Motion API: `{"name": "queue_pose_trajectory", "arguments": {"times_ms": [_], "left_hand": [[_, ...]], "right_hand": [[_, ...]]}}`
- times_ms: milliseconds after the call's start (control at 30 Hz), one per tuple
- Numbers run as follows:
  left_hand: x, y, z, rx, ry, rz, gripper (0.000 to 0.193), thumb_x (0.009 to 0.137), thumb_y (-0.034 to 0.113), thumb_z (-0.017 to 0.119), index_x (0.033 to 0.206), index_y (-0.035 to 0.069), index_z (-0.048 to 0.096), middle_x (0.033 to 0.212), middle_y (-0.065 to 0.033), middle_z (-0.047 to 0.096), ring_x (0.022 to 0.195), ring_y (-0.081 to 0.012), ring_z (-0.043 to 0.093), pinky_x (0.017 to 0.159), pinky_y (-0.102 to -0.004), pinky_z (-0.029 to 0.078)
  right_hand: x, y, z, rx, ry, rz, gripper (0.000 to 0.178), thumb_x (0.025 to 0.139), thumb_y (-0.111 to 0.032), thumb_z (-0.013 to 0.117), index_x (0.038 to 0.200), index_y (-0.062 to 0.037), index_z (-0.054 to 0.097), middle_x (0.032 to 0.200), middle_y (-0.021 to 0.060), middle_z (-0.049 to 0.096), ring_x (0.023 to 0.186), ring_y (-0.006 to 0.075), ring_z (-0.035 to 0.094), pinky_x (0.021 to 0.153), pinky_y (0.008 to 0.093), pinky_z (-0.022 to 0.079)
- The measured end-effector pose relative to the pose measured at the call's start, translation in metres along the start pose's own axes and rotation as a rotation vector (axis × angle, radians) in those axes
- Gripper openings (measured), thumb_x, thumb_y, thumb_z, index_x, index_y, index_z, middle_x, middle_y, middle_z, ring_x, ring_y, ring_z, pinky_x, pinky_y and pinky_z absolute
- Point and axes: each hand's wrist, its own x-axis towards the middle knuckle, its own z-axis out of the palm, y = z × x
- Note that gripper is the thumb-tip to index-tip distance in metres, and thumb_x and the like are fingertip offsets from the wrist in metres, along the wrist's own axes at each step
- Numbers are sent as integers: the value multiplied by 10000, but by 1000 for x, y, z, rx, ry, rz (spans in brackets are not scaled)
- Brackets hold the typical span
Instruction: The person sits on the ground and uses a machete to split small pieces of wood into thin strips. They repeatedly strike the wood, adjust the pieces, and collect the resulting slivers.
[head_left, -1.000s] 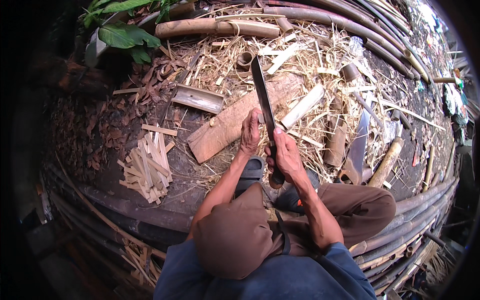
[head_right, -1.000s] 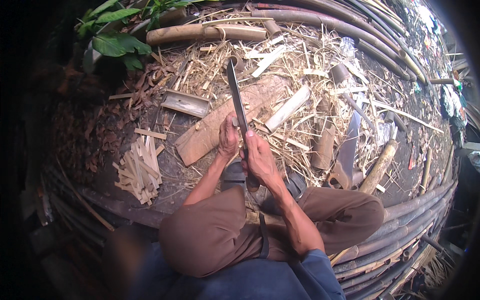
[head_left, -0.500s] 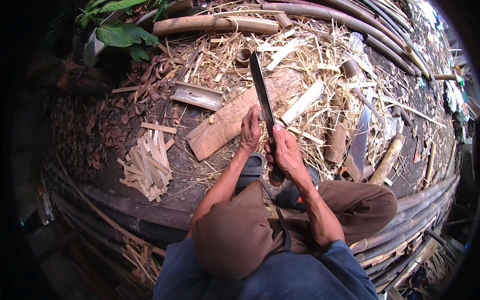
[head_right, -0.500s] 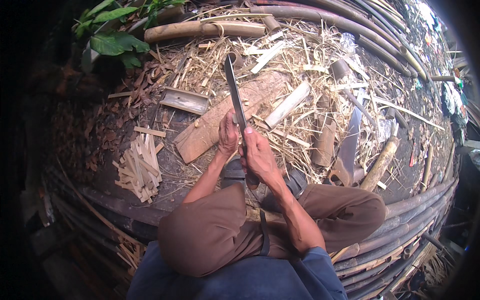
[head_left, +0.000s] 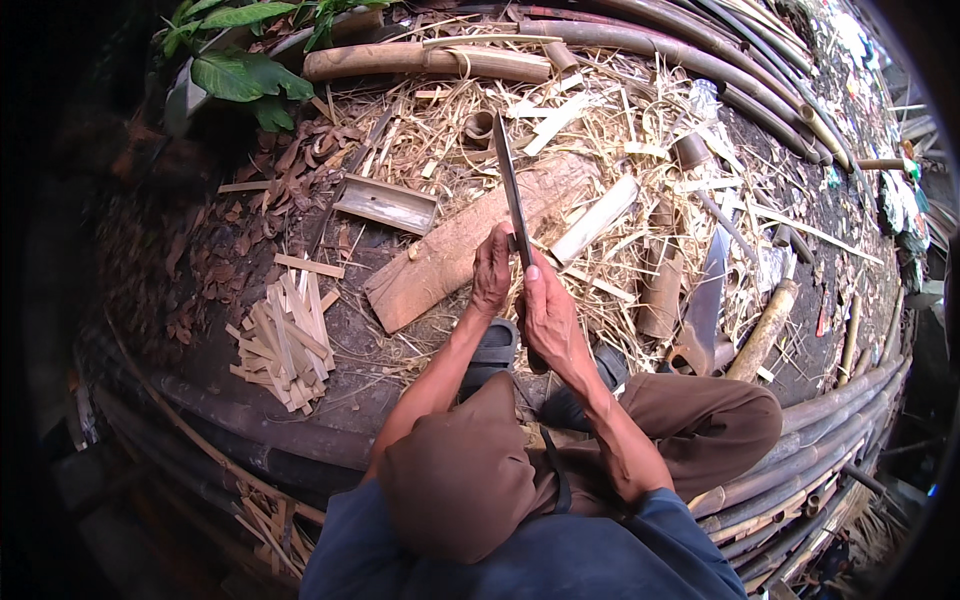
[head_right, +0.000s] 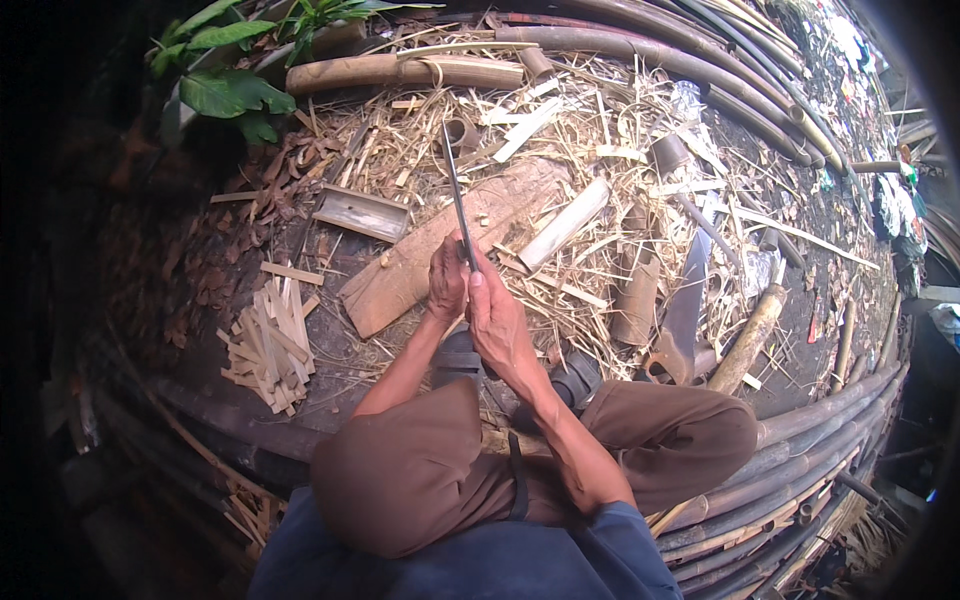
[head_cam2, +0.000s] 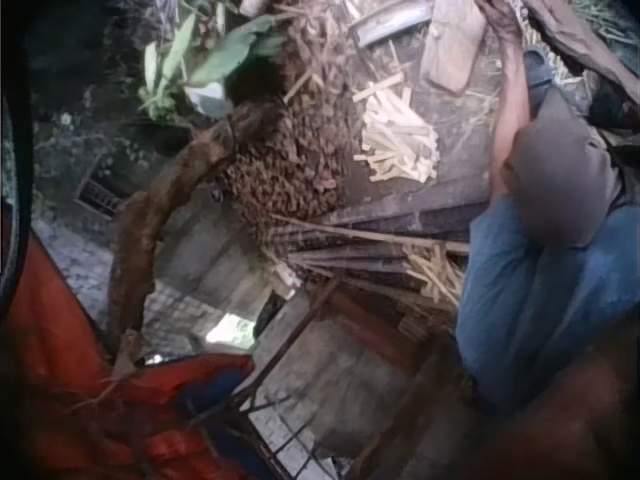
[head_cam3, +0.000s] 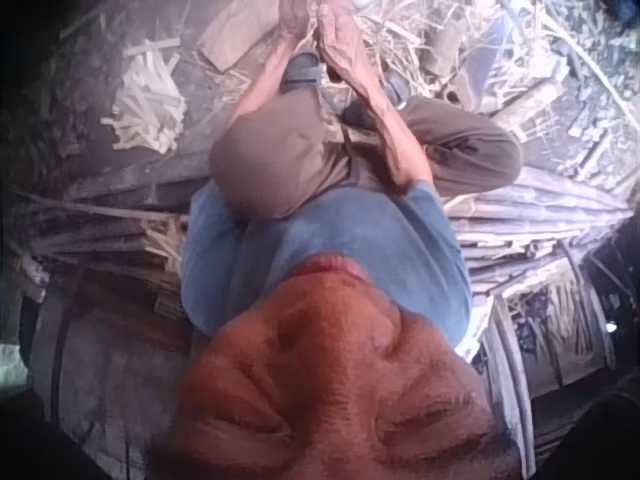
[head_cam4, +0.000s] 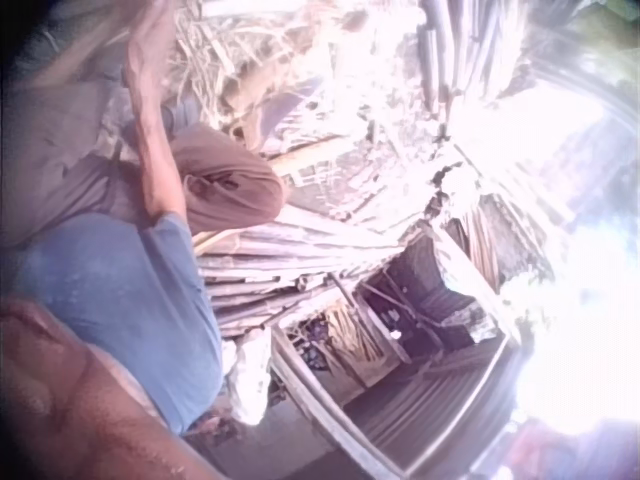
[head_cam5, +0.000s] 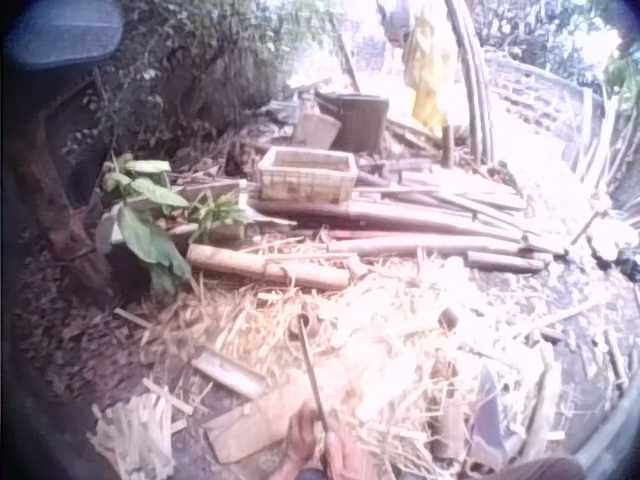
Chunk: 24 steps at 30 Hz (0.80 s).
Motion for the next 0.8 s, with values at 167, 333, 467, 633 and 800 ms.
{"name": "queue_pose_trajectory", "arguments": {"times_ms": [167,333,467,633,800], "left_hand": [[0,-11,3,129,3,16,414,1019,399,381,995,29,565,808,-132,608,753,-291,607,687,-412,465],[0,-13,-1,182,-4,190,258,969,287,484,1032,47,553,826,-137,580,747,-329,602,704,-425,476],[-2,-47,4,540,118,402,261,908,147,572,1133,27,522,916,-122,572,831,-322,601,740,-411,478],[-9,-51,-2,701,179,564,389,912,140,548,1251,-33,465,1140,-195,562,967,-381,574,849,-450,457],[-22,-22,-9,92,350,68,424,1044,390,326,979,15,511,960,-103,518,888,-208,504,815,-354,416]], "right_hand": [[-6,-9,0,-10,46,-60,439,1053,-305,369,1450,-123,415,968,124,622,744,149,525,727,288,454],[-12,-11,-2,-119,64,-166,439,1049,-284,377,1446,-99,403,1210,241,619,1136,313,609,946,368,471],[1,2,4,-106,60,-86,450,1048,-270,381,1473,-122,371,1232,239,616,1192,296,577,951,353,462],[-4,-9,8,-103,47,-81,436,1037,-224,394,1465,-141,384,1180,251,619,1102,370,620,871,379,487],[-8,8,13,-218,49,80,405,1006,-288,453,1368,-107,456,767,280,638,816,467,651,682,497,486]]}}
